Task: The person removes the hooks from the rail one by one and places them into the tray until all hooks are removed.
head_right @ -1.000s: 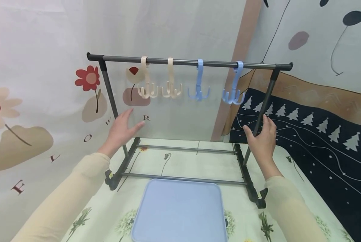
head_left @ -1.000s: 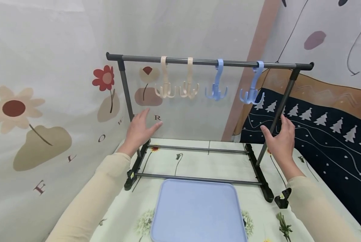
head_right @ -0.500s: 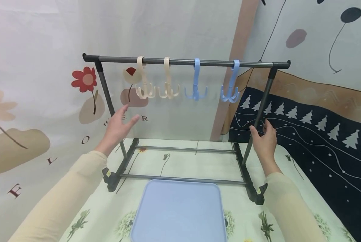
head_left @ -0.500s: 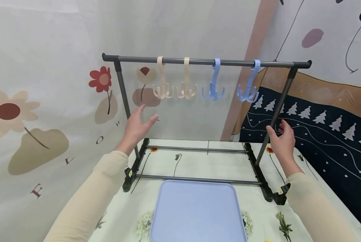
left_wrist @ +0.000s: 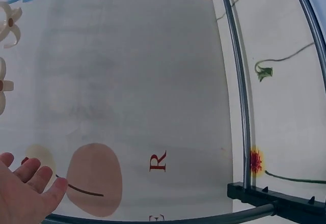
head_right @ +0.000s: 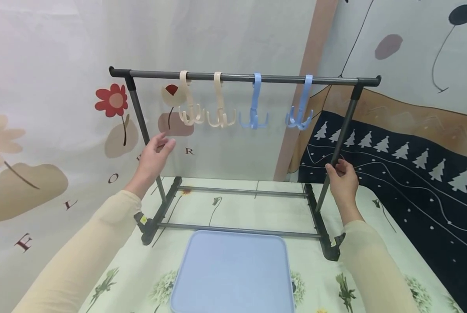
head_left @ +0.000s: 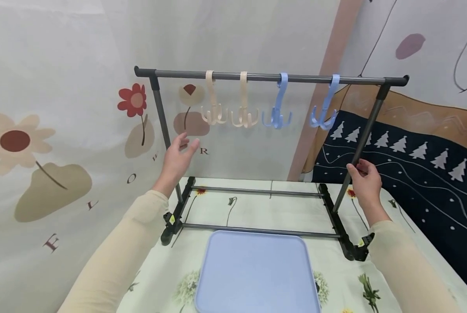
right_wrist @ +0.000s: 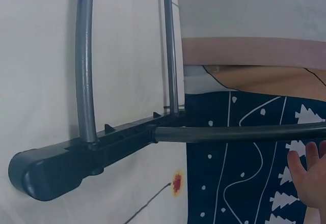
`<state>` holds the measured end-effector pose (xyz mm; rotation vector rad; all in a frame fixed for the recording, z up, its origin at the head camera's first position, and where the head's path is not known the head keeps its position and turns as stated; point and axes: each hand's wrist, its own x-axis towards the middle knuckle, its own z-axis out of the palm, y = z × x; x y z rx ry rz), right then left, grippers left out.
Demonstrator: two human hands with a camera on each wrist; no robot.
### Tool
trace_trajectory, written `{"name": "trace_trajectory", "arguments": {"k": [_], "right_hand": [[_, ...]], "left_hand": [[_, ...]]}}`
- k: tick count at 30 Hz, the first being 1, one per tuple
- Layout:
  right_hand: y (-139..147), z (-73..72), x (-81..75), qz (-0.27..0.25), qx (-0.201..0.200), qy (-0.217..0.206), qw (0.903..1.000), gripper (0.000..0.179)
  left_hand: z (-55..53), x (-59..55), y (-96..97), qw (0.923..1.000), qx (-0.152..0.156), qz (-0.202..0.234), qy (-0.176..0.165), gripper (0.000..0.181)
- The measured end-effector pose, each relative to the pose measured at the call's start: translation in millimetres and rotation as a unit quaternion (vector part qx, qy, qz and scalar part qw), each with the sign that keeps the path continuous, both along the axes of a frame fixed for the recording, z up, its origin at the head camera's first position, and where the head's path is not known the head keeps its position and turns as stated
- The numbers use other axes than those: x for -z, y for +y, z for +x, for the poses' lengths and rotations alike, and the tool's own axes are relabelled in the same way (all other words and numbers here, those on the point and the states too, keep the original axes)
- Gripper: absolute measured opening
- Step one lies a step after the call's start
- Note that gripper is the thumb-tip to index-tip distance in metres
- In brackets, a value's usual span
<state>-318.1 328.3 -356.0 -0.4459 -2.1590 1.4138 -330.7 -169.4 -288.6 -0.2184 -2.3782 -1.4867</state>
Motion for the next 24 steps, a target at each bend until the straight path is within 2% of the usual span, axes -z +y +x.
{"name": "trace_trajectory", "arguments": {"k": [7, 13, 16, 24], "right_hand": [[0, -2.7, 4.7, -0.011, 0.005, -0.010, 0.9999, 0.054], [5, -4.6, 10.6, 0.013, 0.015, -0.019, 0.9996, 0.046], [6, -4.8, 12.1, 0.026, 0.018, -0.019, 0.9993, 0.044], [6, -5.3, 14.2, 0.064, 0.009, -0.027, 0.9975, 0.046]], "left_hand": [[1.6, -8.1, 2.0, 0.9973, 0.007, 0.071, -0.017, 0.081], [-1.2, -15.1, 5.3, 0.9918, 0.016, 0.120, -0.039, 0.077], [-2.8, -19.8, 6.7, 0.9899, 0.020, 0.137, -0.034, 0.074], [-6.8, -36.4, 8.4, 0.9900, 0.007, 0.141, -0.003, 0.068]]}}
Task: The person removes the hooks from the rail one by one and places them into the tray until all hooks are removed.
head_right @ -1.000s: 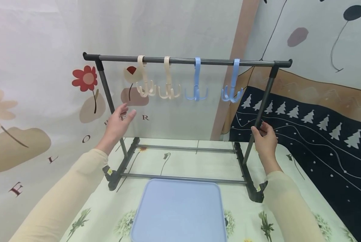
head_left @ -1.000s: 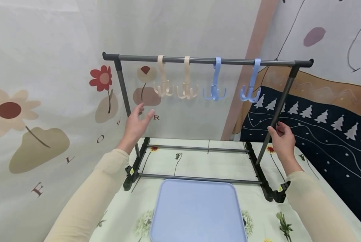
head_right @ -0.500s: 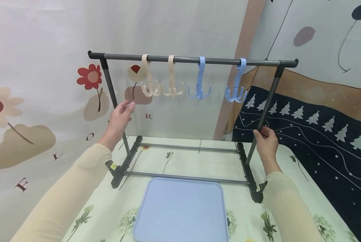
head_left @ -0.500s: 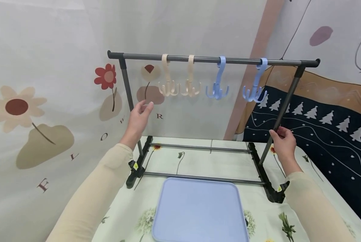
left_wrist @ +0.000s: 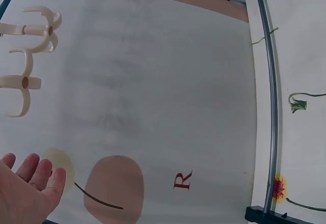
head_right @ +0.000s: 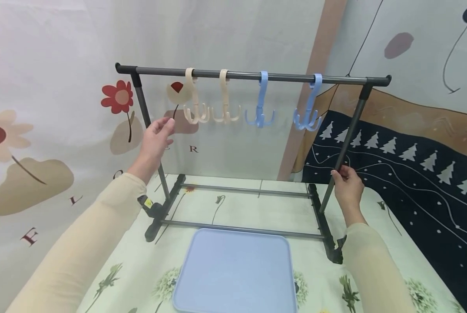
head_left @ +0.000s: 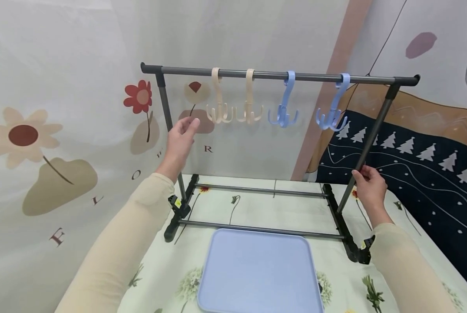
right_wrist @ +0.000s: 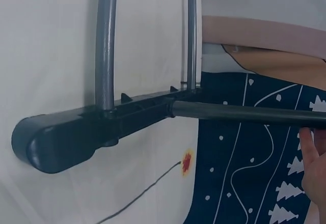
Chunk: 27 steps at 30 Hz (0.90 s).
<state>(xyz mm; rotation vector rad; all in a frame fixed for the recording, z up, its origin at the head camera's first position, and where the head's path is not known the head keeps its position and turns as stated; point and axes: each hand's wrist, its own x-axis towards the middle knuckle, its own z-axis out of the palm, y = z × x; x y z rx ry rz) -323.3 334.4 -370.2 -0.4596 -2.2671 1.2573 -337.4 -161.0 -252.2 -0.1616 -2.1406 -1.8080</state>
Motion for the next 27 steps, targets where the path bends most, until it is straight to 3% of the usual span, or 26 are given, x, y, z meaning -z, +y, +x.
{"name": "trace_trajectory", "arguments": {"k": [14, 21, 27], "right_hand": [[-1, 0.2, 2.5, 0.028, 0.003, 0.009, 0.9996, 0.046], [-1, 1.4, 0.5, 0.022, 0.001, -0.001, 0.9997, 0.047], [-2, 3.0, 0.6, 0.029, -0.003, -0.003, 0.9996, 0.047]], "left_hand": [[-0.2, -34.1, 10.5, 0.9980, -0.039, -0.005, 0.049, 0.061], [-3.0, -52.9, 24.2, 0.9954, -0.059, 0.000, 0.074, 0.053], [-2.3, -61.0, 39.6, 0.9927, -0.080, 0.001, 0.090, 0.048]]}}
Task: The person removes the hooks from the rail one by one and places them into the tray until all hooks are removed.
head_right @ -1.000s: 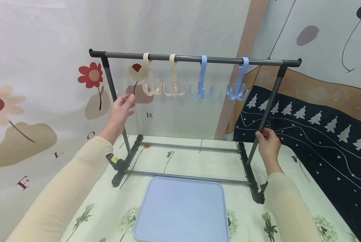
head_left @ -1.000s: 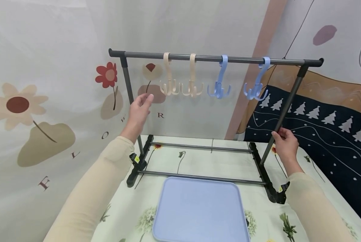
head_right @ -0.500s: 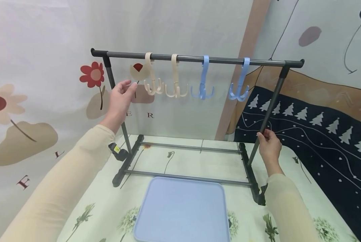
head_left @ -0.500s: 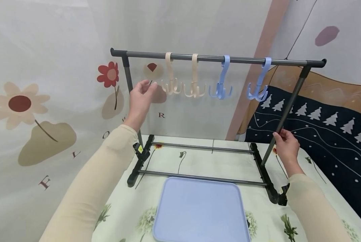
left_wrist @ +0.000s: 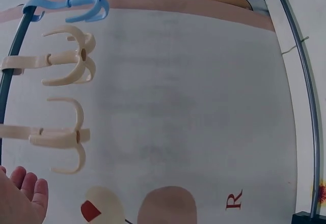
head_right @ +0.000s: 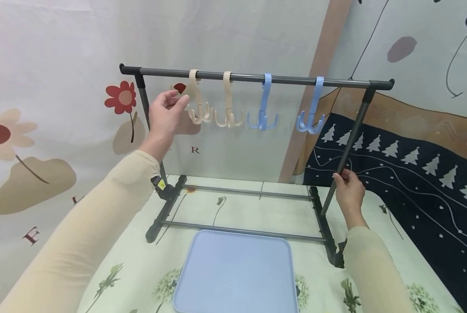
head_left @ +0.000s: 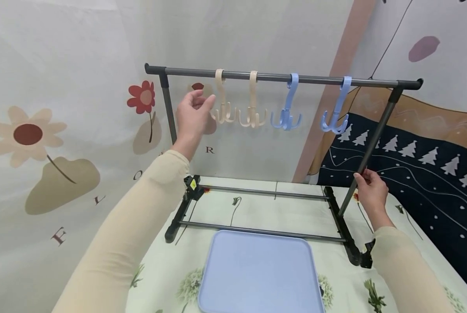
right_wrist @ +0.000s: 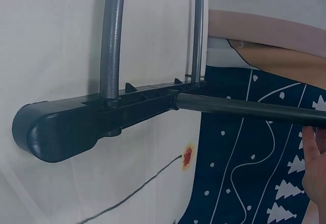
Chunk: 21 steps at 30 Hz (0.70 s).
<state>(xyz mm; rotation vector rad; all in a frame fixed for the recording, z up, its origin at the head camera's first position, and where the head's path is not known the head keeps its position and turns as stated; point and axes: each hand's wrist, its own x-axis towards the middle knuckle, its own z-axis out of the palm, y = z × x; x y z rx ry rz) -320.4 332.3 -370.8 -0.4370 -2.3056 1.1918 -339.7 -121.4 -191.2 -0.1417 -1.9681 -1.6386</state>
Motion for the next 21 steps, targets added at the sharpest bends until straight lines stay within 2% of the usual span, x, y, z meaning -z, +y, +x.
{"name": "trace_trajectory", "arguments": {"k": [5, 9, 14, 17, 21], "right_hand": [[0, -0.6, 0.5, 0.000, -0.008, 0.003, 1.0000, 0.048], [1, 1.0, 2.0, -0.004, -0.008, -0.002, 1.0000, 0.048], [1, 2.3, 4.2, 0.002, -0.009, 0.002, 1.0000, 0.048], [0, 1.5, 3.8, 0.003, -0.011, 0.006, 0.9999, 0.048], [0, 0.7, 2.3, -0.001, -0.006, 0.006, 1.0000, 0.048]], "left_hand": [[-1.5, -5.6, 12.7, 0.9975, -0.059, -0.036, -0.009, 0.047], [-3.2, -7.2, 22.3, 0.9942, -0.091, -0.054, -0.018, 0.047], [-5.4, -4.1, 31.1, 0.9961, -0.083, -0.029, -0.008, 0.045], [-8.2, -3.6, 34.1, 0.9976, -0.069, -0.007, 0.001, 0.043], [-13.5, -4.6, 38.2, 0.9976, -0.068, 0.000, -0.005, 0.042]]}}
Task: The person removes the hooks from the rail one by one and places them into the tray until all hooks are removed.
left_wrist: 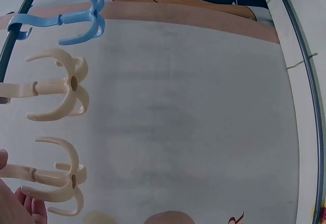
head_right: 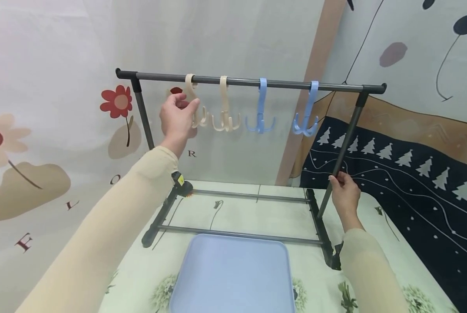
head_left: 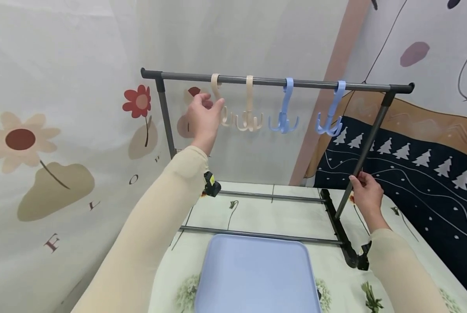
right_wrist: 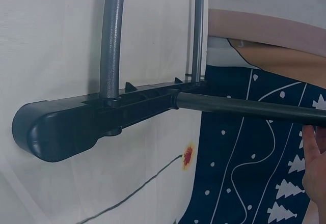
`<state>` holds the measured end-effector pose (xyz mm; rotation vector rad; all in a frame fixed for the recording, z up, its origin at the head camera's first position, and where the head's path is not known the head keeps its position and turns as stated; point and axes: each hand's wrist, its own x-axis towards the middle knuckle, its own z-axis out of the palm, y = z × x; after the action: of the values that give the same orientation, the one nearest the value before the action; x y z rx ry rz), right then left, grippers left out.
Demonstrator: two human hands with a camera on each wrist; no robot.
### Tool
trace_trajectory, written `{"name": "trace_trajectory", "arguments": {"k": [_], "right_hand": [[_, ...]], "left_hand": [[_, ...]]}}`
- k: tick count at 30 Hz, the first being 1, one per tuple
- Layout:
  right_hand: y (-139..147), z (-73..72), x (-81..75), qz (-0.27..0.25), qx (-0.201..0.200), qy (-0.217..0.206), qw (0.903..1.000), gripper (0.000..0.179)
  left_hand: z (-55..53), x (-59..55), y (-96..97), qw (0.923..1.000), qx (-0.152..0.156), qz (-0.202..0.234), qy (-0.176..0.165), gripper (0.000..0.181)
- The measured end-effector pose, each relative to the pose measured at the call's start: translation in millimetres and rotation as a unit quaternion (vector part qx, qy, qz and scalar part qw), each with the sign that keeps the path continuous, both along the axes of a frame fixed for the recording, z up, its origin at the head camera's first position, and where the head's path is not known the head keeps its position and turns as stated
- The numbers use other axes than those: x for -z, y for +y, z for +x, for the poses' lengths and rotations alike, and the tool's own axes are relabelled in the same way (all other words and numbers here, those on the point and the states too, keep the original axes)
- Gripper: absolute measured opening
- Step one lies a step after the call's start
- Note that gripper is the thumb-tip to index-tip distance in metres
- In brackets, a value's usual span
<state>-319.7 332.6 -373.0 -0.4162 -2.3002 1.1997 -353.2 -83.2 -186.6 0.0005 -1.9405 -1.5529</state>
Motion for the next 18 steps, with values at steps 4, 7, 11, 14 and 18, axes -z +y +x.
{"name": "trace_trajectory", "arguments": {"k": [4, 7, 11, 14, 18], "right_hand": [[0, -0.5, 0.0, -0.003, 0.001, -0.002, 1.0000, 0.047], [-1, -1.4, -0.2, -0.004, 0.002, -0.002, 1.0000, 0.047], [-1, -2.0, 0.3, -0.005, 0.003, -0.005, 1.0000, 0.047], [0, -2.2, 0.4, -0.007, 0.003, -0.006, 1.0000, 0.047], [0, -2.6, 0.3, -0.007, 0.007, -0.005, 0.9999, 0.047]], "left_hand": [[-5.0, 1.0, 3.1, 0.9999, -0.004, 0.012, -0.002, 0.042], [-8.9, 0.8, 5.5, 0.9998, -0.012, 0.014, 0.003, 0.039], [-12.8, 1.3, 8.8, 0.9996, -0.024, 0.012, 0.010, 0.035], [-14.9, 1.7, 10.8, 0.9993, -0.032, 0.014, 0.009, 0.033], [-16.8, 2.9, 12.4, 0.9992, -0.038, 0.016, 0.004, 0.030]]}}
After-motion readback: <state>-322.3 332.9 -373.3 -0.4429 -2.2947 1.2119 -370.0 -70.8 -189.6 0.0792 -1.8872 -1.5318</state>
